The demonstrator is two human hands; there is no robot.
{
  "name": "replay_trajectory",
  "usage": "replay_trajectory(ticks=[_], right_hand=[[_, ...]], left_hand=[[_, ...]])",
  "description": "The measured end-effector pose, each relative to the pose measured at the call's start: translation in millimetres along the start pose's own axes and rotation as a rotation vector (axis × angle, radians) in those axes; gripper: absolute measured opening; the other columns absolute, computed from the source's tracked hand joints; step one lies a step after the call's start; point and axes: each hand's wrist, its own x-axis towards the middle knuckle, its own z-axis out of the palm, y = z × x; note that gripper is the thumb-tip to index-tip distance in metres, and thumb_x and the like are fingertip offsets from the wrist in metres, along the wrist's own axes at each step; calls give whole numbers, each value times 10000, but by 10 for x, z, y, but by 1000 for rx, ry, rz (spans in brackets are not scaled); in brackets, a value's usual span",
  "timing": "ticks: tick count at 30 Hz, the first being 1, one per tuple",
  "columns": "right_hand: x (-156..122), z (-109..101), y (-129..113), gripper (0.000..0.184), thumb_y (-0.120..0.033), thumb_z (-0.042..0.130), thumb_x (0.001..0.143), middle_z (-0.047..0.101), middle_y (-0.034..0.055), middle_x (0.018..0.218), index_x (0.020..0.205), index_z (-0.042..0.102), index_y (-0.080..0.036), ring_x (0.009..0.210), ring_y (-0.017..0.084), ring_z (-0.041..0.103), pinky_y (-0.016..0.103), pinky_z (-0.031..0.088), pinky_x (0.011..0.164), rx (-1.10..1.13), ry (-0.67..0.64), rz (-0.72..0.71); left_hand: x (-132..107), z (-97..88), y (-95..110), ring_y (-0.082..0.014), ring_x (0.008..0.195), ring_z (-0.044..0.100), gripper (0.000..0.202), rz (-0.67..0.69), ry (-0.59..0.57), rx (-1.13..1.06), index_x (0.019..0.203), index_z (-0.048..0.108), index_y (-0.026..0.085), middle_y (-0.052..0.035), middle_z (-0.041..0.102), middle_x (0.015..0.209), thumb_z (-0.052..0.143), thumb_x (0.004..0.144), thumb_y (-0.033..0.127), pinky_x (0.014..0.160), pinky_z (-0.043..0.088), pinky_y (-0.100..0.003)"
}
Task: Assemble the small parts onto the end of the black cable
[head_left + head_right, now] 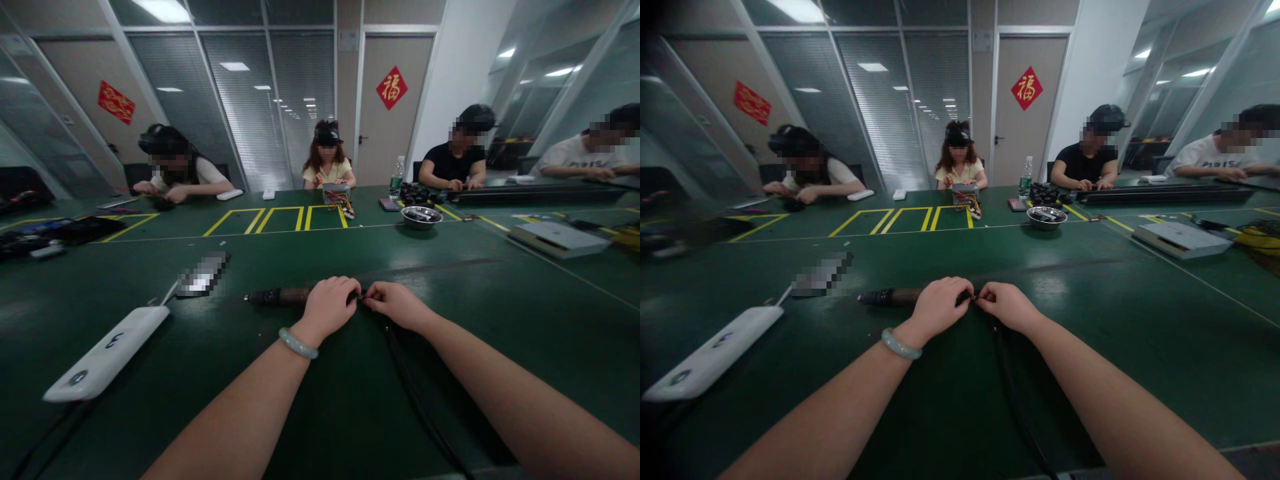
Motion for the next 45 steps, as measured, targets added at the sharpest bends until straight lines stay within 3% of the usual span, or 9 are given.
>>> replay_trajectory(ticks=[5, 12, 18, 24, 45], right_hand=[[-2, 0, -1, 155, -342, 616, 833, 702, 7, 797, 885, 666, -205, 696, 143, 632, 243, 428, 622, 7, 6, 3], [-2, 1, 7, 151, -348, 620, 832, 699, -5, 777, 876, 662, -210, 680, 138, 632, 238, 423, 605, 3, 8, -1], [3, 1, 22, 153, -349, 614, 837, 702, -2, 789, 880, 664, -211, 689, 140, 631, 239, 421, 606, 7, -3, 7], [-3, 2, 14, 144, -343, 620, 831, 702, -6, 793, 874, 658, -210, 695, 138, 635, 238, 428, 617, 15, 5, -12], [-13, 5, 19, 161, -360, 606, 842, 699, 3, 788, 880, 653, -210, 690, 142, 631, 242, 421, 606, 35, 0, -2]], left_hand=[[-2, 8, 8, -201, 914, 580, 160, -49, 7, -3, 1013, 563, 233, -16, 625, 965, 584, 855, 230, 821, 437, -353], [3, -19, 16, -193, 930, 576, 120, -12, -17, -7, 983, 575, 241, -7, 627, 982, 561, 865, 220, 809, 435, -340], [-7, 16, -1, -193, 920, 583, 243, -53, 33, -22, 1094, 531, 247, -6, 621, 1005, 590, 859, 247, 809, 439, -346], [-5, 4, -12, -187, 936, 570, 128, 21, 1, -21, 994, 586, 252, 1, 624, 1004, 538, 878, 226, 821, 436, -335], [4, -2, 7, -193, 935, 575, 116, -34, -14, -21, 978, 578, 229, -13, 626, 982, 574, 862, 234, 816, 437, -339]])
